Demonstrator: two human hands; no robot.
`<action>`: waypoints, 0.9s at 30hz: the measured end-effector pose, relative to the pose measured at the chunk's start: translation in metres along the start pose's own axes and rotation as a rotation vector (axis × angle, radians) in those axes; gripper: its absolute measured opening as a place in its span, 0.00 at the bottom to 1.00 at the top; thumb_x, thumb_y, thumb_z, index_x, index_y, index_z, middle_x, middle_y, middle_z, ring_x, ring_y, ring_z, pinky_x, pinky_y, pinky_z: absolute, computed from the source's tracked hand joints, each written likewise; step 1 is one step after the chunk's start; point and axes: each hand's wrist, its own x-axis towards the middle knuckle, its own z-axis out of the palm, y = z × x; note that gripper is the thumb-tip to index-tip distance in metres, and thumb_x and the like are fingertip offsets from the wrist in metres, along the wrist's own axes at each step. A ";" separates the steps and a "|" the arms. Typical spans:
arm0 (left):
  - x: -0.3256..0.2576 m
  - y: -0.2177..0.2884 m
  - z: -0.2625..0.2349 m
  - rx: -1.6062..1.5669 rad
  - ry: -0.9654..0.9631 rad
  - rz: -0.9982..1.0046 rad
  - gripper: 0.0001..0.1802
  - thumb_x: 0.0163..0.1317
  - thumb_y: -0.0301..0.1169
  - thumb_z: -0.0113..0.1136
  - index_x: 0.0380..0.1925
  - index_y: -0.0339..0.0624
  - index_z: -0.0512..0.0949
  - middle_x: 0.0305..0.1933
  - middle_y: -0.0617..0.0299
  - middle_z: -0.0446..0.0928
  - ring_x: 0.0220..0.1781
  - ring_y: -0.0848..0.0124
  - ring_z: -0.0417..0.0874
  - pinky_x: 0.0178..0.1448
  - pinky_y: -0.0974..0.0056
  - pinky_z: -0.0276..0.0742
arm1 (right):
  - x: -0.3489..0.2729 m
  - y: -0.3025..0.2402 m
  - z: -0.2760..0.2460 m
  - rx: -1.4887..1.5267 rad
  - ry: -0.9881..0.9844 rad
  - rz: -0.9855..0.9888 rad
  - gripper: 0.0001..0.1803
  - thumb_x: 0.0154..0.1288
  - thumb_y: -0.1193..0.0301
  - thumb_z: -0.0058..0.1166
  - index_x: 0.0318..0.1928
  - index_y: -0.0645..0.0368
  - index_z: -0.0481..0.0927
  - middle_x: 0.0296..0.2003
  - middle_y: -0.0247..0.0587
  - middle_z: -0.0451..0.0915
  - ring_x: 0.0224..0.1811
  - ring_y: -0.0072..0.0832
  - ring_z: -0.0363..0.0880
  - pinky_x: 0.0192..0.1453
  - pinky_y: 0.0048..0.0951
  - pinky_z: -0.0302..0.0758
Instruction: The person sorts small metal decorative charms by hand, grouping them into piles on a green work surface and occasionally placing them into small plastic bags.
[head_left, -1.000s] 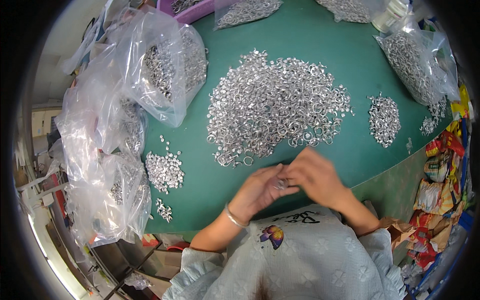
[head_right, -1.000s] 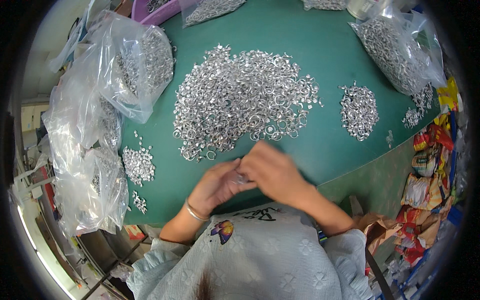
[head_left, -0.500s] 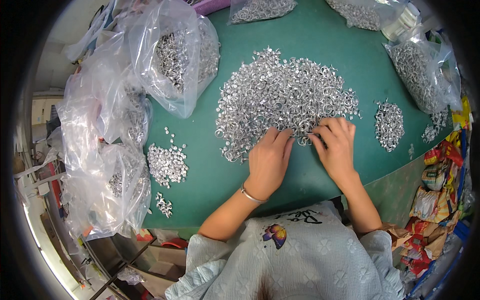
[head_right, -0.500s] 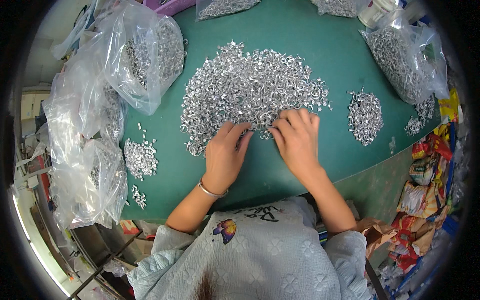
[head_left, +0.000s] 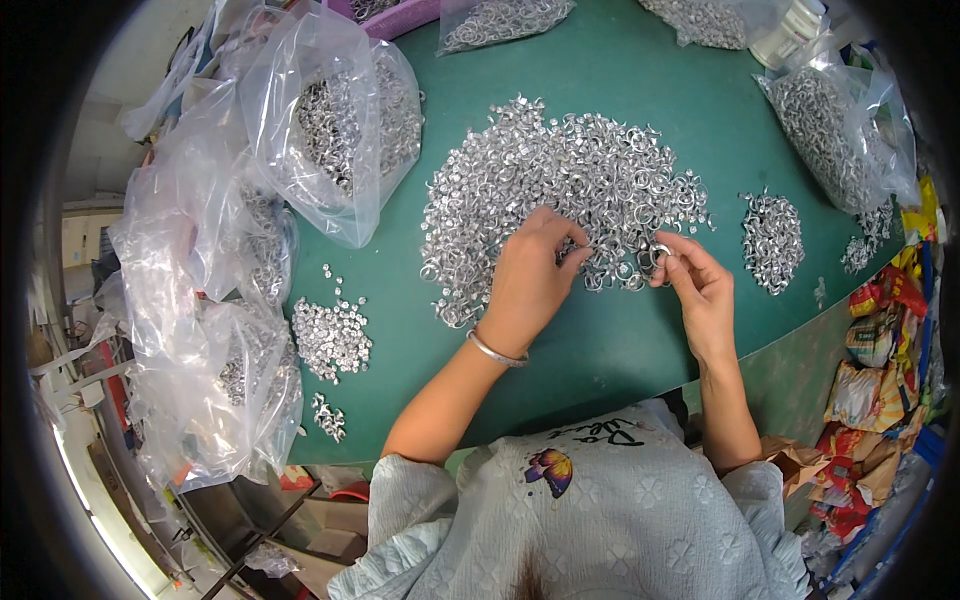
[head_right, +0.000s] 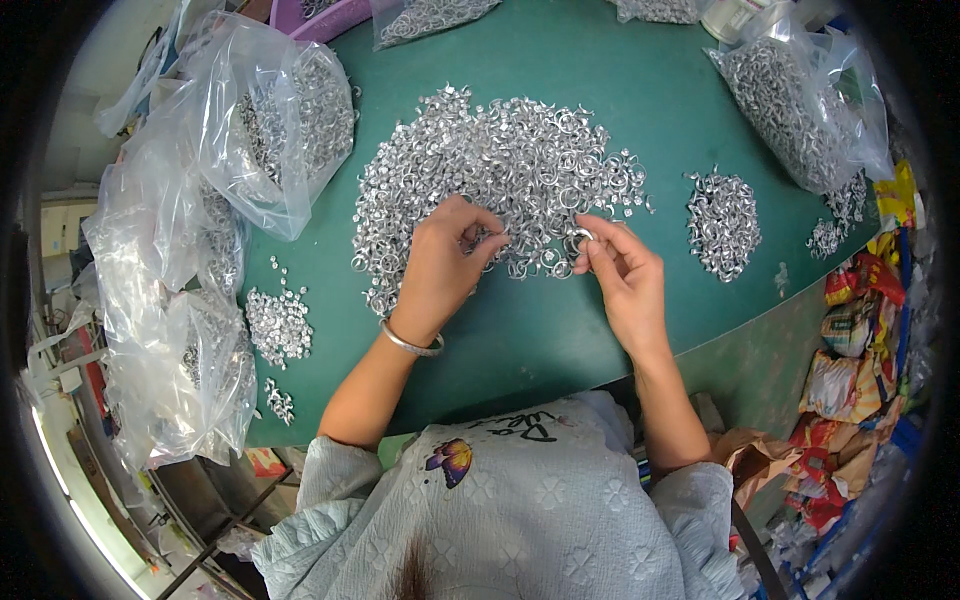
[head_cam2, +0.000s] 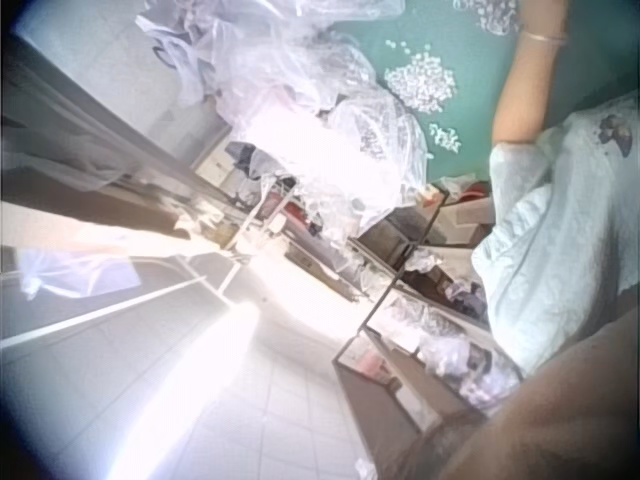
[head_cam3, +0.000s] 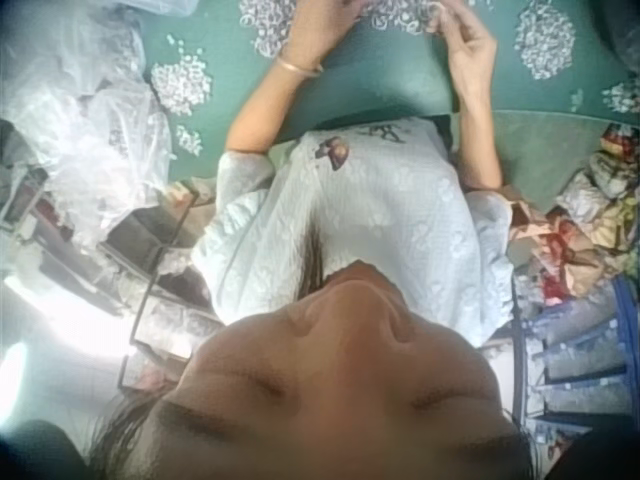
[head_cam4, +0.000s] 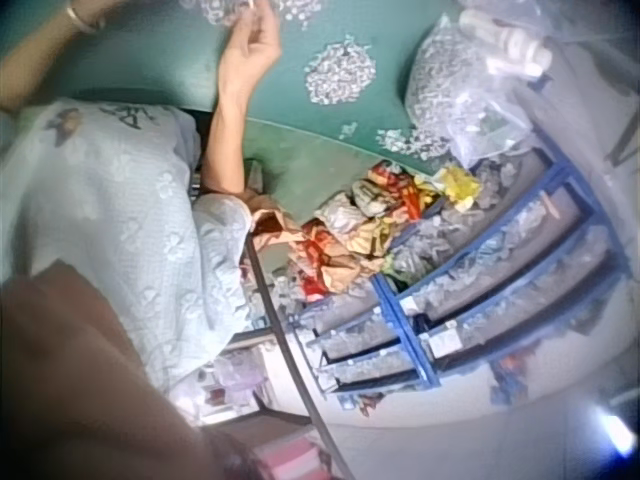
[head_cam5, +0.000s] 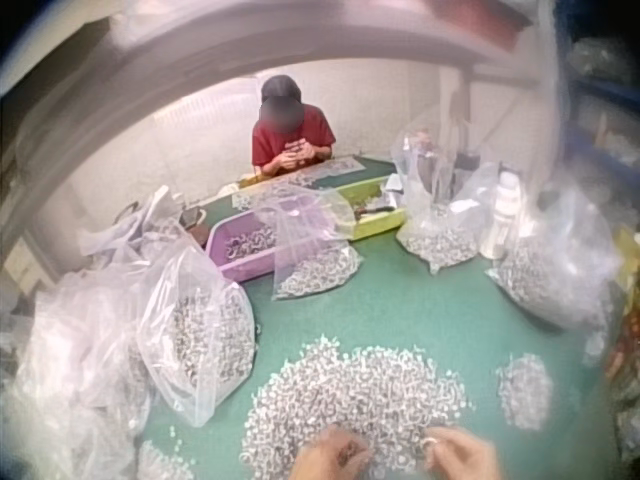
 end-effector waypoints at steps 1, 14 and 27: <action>-0.001 0.003 -0.005 -0.040 0.000 0.001 0.04 0.55 0.20 0.62 0.30 0.39 0.78 0.32 0.59 0.72 0.26 0.69 0.73 0.31 0.66 0.70 | 0.000 0.000 0.000 -0.079 -0.018 -0.038 0.09 0.69 0.80 0.48 0.47 0.66 0.78 0.31 0.34 0.76 0.32 0.17 0.74 0.38 0.20 0.71; -0.112 0.014 -0.004 -1.524 -0.091 -0.839 0.08 0.69 0.26 0.48 0.41 0.37 0.76 0.45 0.53 0.78 0.37 0.72 0.76 0.34 0.71 0.74 | -0.031 -0.007 0.032 0.760 -0.467 0.682 0.08 0.71 0.72 0.42 0.41 0.63 0.73 0.28 0.36 0.69 0.22 0.22 0.64 0.22 0.23 0.62; -0.070 -0.042 -0.063 0.227 0.352 -0.241 0.06 0.55 0.24 0.66 0.34 0.37 0.81 0.20 0.60 0.68 0.21 0.73 0.67 0.27 0.67 0.64 | 0.001 -0.001 0.111 -0.776 -0.327 -0.458 0.09 0.57 0.73 0.61 0.40 0.54 0.83 0.26 0.39 0.77 0.22 0.35 0.76 0.26 0.35 0.70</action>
